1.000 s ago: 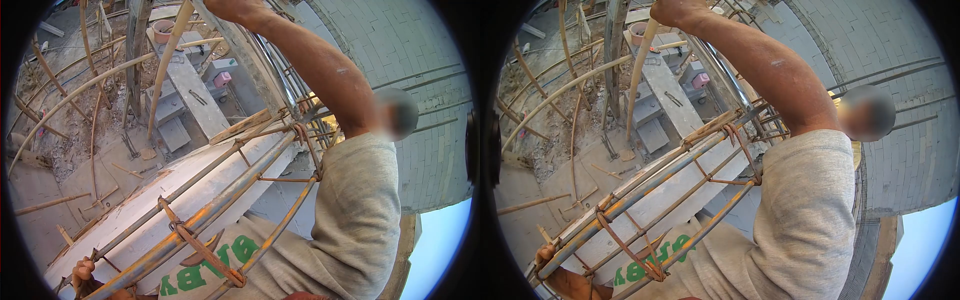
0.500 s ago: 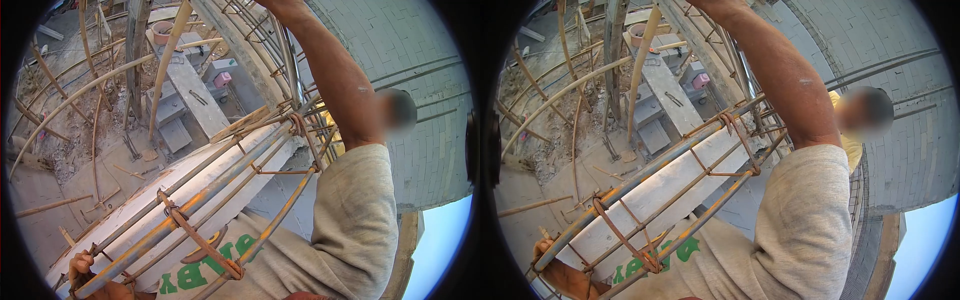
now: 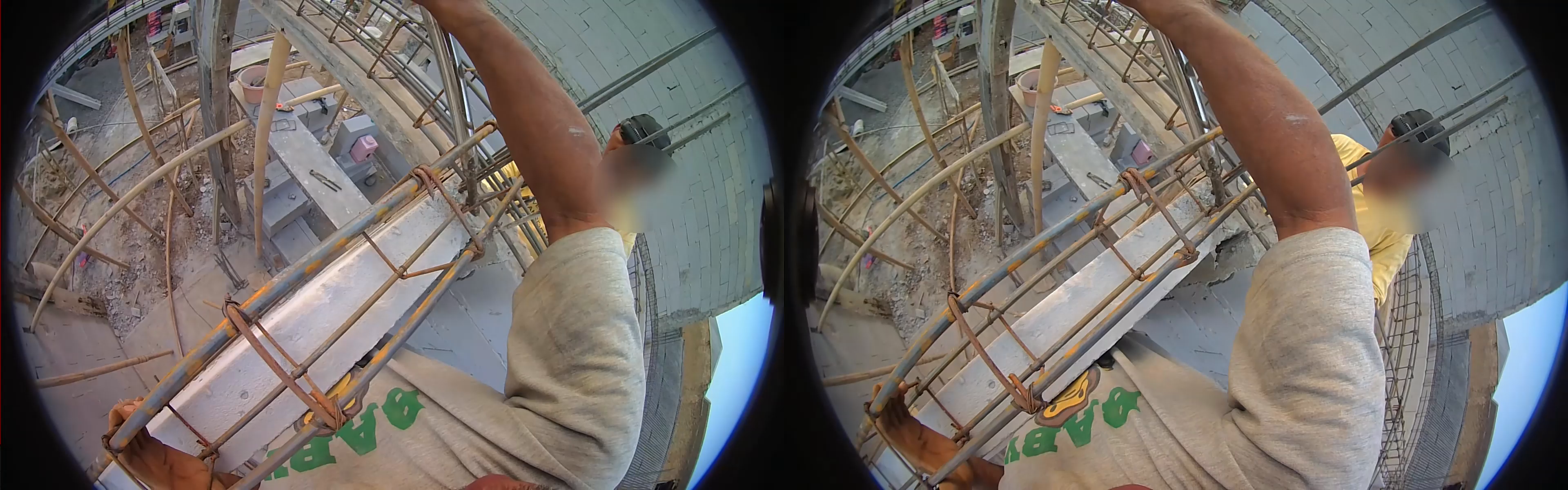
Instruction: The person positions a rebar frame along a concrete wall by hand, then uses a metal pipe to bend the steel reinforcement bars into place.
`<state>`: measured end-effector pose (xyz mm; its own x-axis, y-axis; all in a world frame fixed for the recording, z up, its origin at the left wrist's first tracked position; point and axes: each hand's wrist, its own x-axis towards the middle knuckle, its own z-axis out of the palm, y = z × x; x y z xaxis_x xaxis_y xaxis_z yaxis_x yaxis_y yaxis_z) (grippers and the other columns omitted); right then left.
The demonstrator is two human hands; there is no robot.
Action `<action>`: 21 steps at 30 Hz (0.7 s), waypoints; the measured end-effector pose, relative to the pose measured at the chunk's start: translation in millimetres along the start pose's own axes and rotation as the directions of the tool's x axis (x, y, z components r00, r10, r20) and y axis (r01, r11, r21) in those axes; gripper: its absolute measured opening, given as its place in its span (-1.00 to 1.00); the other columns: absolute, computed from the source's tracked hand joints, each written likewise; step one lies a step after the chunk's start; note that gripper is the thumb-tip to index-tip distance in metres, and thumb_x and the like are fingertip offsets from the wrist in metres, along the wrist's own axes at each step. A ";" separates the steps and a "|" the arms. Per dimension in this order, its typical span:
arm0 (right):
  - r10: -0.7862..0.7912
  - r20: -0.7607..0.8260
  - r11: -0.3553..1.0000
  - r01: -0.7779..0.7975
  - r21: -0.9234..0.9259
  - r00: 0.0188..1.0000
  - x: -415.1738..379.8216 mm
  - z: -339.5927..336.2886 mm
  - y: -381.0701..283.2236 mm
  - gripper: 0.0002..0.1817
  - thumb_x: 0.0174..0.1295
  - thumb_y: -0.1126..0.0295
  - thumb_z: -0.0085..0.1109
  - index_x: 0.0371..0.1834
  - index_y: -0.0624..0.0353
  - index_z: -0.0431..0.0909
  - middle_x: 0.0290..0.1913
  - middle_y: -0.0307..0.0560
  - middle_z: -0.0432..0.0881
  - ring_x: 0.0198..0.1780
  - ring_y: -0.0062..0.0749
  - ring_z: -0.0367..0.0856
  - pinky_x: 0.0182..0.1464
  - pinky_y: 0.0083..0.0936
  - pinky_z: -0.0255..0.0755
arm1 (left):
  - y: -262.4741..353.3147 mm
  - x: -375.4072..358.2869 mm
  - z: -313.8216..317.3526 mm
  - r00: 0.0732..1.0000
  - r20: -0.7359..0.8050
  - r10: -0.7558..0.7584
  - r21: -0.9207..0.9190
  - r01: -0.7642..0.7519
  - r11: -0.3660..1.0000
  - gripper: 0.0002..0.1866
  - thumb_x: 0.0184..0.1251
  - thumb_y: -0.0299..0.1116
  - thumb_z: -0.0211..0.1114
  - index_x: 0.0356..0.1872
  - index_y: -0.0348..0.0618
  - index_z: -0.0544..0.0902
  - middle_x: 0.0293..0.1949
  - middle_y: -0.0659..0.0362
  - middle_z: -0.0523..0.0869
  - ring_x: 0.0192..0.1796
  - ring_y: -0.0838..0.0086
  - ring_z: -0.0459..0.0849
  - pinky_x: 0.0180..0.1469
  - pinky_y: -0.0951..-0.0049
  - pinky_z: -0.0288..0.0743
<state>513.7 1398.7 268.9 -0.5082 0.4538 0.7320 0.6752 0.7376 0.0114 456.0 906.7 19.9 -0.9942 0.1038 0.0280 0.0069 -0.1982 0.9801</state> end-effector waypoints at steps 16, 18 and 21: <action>-0.116 -0.179 0.988 0.132 0.082 0.977 -2.8 -20.3 16.0 -0.66 0.04 0.26 0.30 -0.31 0.38 0.61 -0.39 0.33 0.67 -0.25 0.17 0.70 -0.14 -0.08 0.54 | -0.8 -7.3 -4.7 0.999 -0.017 -0.032 -0.002 0.032 0.999 -0.62 0.55 -0.22 -0.01 0.17 -0.27 0.48 0.09 -0.01 0.61 0.17 0.30 0.60 0.36 0.32 0.42; -0.128 -0.127 0.984 0.142 0.109 0.984 0.2 -8.8 17.5 -0.67 0.02 0.27 0.29 -0.33 0.38 0.61 -0.41 0.33 0.66 -0.27 0.19 0.70 -0.14 -0.06 0.54 | 0.1 -7.6 -6.0 0.999 -0.018 -0.029 0.007 0.030 1.000 -0.63 0.55 -0.22 -0.01 0.17 -0.27 0.48 0.08 -0.01 0.61 0.16 0.30 0.60 0.35 0.32 0.43; -0.136 -0.033 0.984 0.139 0.115 0.990 5.1 2.1 17.0 -0.68 0.02 0.28 0.26 -0.37 0.41 0.60 -0.41 0.37 0.65 -0.24 0.22 0.69 -0.13 -0.05 0.54 | 0.6 -5.7 -5.5 0.999 -0.014 -0.029 0.013 0.029 0.999 -0.63 0.55 -0.22 -0.01 0.16 -0.27 0.48 0.08 -0.01 0.62 0.16 0.30 0.61 0.35 0.32 0.43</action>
<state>521.5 1414.6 271.3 -0.5772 0.3328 0.7457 0.5323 0.8458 0.0346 461.0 900.7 19.2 -0.9954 0.0963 -0.0031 -0.0206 -0.1822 0.9830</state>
